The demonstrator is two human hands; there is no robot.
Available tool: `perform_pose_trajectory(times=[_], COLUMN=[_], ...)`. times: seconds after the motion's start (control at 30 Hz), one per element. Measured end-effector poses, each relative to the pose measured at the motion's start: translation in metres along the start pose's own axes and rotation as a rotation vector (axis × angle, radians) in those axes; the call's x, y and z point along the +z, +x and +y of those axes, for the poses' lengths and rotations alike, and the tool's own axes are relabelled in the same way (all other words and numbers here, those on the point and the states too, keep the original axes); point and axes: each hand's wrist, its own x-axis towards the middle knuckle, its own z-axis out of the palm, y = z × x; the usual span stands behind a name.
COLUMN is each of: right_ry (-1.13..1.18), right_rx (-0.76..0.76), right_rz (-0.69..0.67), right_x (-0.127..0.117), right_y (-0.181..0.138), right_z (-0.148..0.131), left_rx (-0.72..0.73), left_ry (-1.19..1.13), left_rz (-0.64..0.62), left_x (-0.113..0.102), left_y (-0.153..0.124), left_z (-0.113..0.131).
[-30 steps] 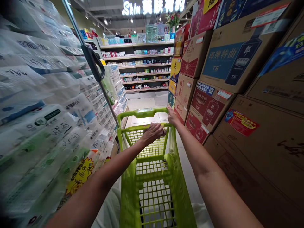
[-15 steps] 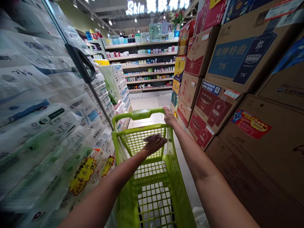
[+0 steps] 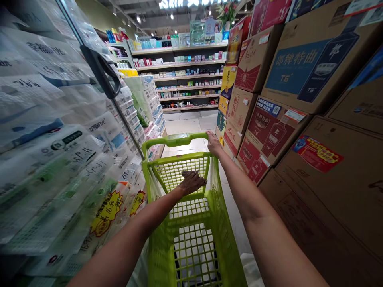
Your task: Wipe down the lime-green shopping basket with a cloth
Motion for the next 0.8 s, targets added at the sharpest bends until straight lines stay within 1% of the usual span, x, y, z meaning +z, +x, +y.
perform_pose_trajectory(times=[0.03,0.07,0.13,0.17,0.2,0.27,0.37,0.43,0.47,0.5,0.53,0.63,0.67,0.7,0.8], right_ry=[0.001,0.007,0.023,0.03,0.035,0.037,0.028,0.023,0.022,0.019,0.015,0.002,0.001,0.002,-0.013], right_rx=[0.001,-0.002,-0.015,-0.019,-0.019,-0.008,0.005,-0.005,-0.012,-0.017,-0.02,-0.016,-0.015,-0.013,0.009], right_rz=[-0.001,-0.001,0.003,0.007,0.01,0.008,0.004,0.009,0.011,0.01,0.006,-0.005,-0.005,-0.001,0.014], right_x=[0.0,0.0,0.001,0.001,0.001,0.001,0.0,-0.003,-0.004,-0.006,-0.008,-0.014,-0.016,-0.018,-0.023], right_y=[0.0,0.0,0.001,0.001,0.001,0.002,0.002,0.001,0.001,0.001,0.0,-0.001,-0.001,-0.002,-0.003], right_z=[0.0,0.0,0.002,0.003,0.004,0.006,0.008,0.008,0.008,0.009,0.009,0.013,0.014,0.016,0.02], left_rx=[-0.016,-0.063,-0.211,-0.264,-0.284,-0.243,-0.111,-0.034,-0.017,-0.036,-0.091,-0.314,-0.343,-0.34,-0.272], left_ry=[0.003,0.009,0.025,0.027,0.023,0.0,-0.042,-0.043,-0.031,-0.01,0.016,0.099,0.119,0.135,0.177], left_rz=[0.002,0.016,0.062,0.076,0.075,0.032,-0.079,-0.125,-0.131,-0.122,-0.098,-0.026,-0.027,-0.046,-0.141], left_x=[-0.004,-0.01,-0.021,-0.025,-0.027,-0.023,-0.013,-0.014,-0.017,-0.021,-0.027,-0.037,-0.038,-0.037,-0.033], left_y=[0.003,0.007,0.014,0.014,0.012,0.0,-0.021,-0.024,-0.022,-0.019,-0.015,-0.009,-0.011,-0.014,-0.022], left_z=[-0.001,-0.003,-0.01,-0.013,-0.014,-0.015,-0.013,-0.014,-0.016,-0.019,-0.022,-0.023,-0.02,-0.016,-0.003])
